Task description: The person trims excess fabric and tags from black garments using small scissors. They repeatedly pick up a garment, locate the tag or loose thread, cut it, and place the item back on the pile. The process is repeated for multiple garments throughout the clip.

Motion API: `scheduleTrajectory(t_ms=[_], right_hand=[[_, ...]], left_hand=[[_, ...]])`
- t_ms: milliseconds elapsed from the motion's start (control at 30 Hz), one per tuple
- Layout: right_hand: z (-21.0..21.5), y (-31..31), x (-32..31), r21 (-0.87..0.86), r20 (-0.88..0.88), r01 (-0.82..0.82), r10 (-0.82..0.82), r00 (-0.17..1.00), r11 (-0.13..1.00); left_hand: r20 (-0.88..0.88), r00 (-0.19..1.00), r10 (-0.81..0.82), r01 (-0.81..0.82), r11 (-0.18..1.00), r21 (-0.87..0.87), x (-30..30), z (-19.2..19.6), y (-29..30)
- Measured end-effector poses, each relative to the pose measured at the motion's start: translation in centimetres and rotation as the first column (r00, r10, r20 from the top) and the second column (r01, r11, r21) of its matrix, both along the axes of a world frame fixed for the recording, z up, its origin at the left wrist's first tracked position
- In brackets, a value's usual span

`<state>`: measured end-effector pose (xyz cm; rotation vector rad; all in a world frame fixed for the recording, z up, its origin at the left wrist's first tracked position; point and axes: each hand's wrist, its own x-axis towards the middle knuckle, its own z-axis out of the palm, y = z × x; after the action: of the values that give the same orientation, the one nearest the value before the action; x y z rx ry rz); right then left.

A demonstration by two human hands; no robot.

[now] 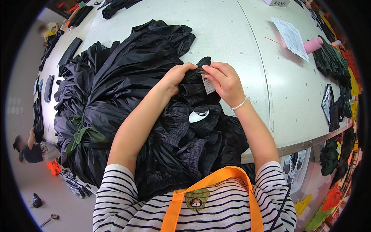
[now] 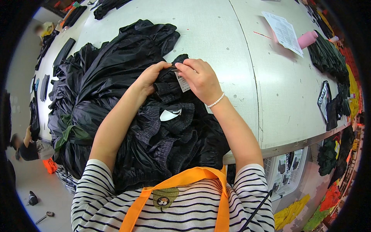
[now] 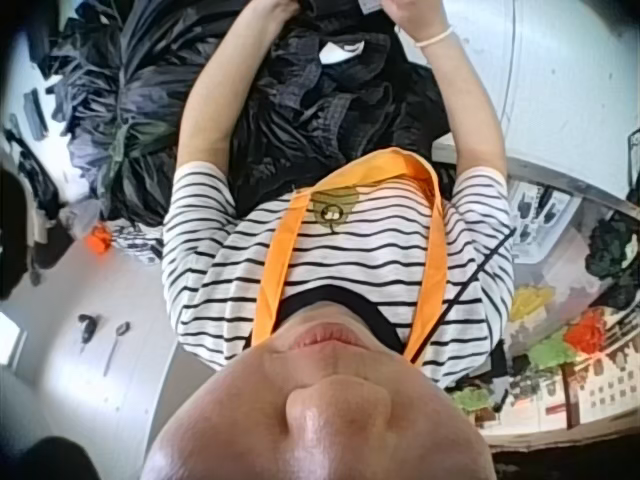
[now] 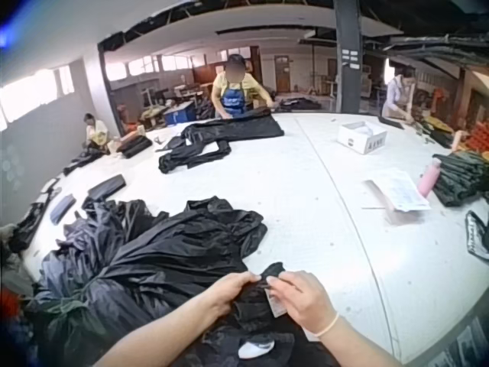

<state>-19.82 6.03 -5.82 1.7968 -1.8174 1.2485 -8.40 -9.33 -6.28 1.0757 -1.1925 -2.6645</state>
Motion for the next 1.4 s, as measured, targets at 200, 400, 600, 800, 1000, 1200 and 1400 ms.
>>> scheduleTrajectory(t_ms=[200,400,600,800,1000,1200,1400], right_hand=[[-0.7,0.1,0.7,-0.016,0.09,-0.001,0.002,0.996,1.0],[-0.7,0.0,0.7,-0.018,0.035,-0.001,0.001,0.999,1.0],[-1.2,-0.2,1.1,-0.021,0.263,-0.013,0.019,0.964,1.0],[-1.0,-0.3,1.0,-0.017,0.273,-0.031,0.035,0.961,0.999],[-1.1,0.1,0.9,-0.047,0.627,0.075,-0.029,0.778,0.996],[-1.7,0.1,-1.2,0.182,0.979,-0.184,-0.195,-0.051,0.966],[-3.2,-1.6,-0.3,0.108,0.992,-0.151,-0.096,0.081,0.983]], left_hand=[[-0.003,1.0,0.01,-0.01,1.0,0.017,0.1,-0.3,-0.2],[-0.009,1.0,0.014,-0.014,1.0,0.011,0.0,-0.2,-0.1],[-0.016,1.0,-0.002,0.002,1.0,0.011,0.0,-0.4,-0.3],[-0.009,1.0,0.003,-0.003,1.0,0.017,0.0,-0.5,-0.3],[0.002,0.998,-0.061,0.061,0.987,-0.15,0.0,0.1,0.4],[-0.091,0.965,-0.246,0.19,0.893,-0.409,0.0,-0.3,0.9],[0.036,0.935,-0.352,0.272,0.649,-0.711,0.0,-0.7,0.5]])
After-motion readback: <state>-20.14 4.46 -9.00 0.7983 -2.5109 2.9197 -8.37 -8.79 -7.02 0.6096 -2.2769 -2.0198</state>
